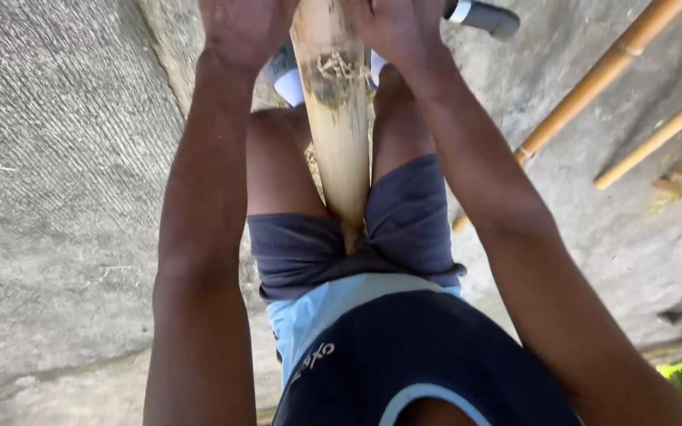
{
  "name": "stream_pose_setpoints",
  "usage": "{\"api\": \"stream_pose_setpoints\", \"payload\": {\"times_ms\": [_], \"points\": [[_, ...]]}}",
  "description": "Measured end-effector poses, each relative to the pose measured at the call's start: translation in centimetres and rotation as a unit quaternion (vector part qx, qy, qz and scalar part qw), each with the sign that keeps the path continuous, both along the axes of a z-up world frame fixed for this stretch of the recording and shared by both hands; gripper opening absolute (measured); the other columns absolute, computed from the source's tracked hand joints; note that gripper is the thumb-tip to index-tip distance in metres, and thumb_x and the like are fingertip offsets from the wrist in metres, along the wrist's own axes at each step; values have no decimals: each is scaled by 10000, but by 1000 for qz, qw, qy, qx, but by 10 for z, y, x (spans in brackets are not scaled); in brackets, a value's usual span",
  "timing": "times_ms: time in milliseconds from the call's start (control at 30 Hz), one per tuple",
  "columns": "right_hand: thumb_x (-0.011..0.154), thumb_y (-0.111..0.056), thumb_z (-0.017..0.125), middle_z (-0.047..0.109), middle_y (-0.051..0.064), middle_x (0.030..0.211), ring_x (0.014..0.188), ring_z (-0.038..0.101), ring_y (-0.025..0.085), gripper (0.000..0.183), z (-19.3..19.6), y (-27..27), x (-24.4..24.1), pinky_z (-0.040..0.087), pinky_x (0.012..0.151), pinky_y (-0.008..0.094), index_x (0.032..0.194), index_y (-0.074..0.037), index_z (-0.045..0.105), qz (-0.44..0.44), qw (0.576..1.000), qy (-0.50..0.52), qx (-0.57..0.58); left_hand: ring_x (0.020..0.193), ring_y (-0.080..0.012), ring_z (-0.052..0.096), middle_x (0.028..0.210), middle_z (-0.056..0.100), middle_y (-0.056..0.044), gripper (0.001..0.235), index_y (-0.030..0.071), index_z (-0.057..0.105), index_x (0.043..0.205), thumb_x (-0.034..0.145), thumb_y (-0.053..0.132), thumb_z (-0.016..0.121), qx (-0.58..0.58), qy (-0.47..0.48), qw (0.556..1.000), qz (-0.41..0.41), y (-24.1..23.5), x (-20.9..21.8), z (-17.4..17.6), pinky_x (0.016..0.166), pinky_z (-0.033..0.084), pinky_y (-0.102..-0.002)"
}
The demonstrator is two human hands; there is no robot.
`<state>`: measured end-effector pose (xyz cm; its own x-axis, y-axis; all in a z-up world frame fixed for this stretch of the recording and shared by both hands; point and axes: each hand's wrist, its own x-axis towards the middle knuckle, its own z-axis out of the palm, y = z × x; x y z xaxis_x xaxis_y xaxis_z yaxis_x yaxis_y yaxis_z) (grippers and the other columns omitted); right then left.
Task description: Shaving a bamboo pole using a machete.
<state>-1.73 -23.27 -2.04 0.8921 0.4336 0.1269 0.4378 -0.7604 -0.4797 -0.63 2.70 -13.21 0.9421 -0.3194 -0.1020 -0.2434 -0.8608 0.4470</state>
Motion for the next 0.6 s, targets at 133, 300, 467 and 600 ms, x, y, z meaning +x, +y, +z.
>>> {"api": "stream_pose_setpoints", "payload": {"times_ms": [133,300,467,600], "points": [[1022,-430,765,563,98,625,508,566,287,457,10,5,23,430,488,431,754,-99,599,-3,999,-35,0,843,-266,553,833,605,-69,395,120,653,874,1000,491,696,11,-160,987,10,-16,10,84,814,380,-494],[989,-426,758,608,66,638,517,605,256,356,-2,7,31,441,484,425,837,-114,679,-5,999,-49,-8,874,-306,571,851,606,-112,441,92,659,899,1058,504,645,-61,2,998,23,-20,19,94,833,412,-494],[988,-494,768,596,103,602,505,599,283,526,3,2,9,442,500,440,687,-94,606,-45,997,33,-50,931,-268,583,902,655,-101,410,98,662,924,1044,490,646,-86,-173,981,13,-23,-2,103,834,470,-450],[962,-495,760,581,105,567,466,586,279,518,-2,-6,-37,439,478,433,665,-98,607,-49,989,121,-61,895,-257,585,860,650,-81,444,105,672,908,1008,537,647,-82,-114,990,12,-30,-48,86,783,468,-448]]}}
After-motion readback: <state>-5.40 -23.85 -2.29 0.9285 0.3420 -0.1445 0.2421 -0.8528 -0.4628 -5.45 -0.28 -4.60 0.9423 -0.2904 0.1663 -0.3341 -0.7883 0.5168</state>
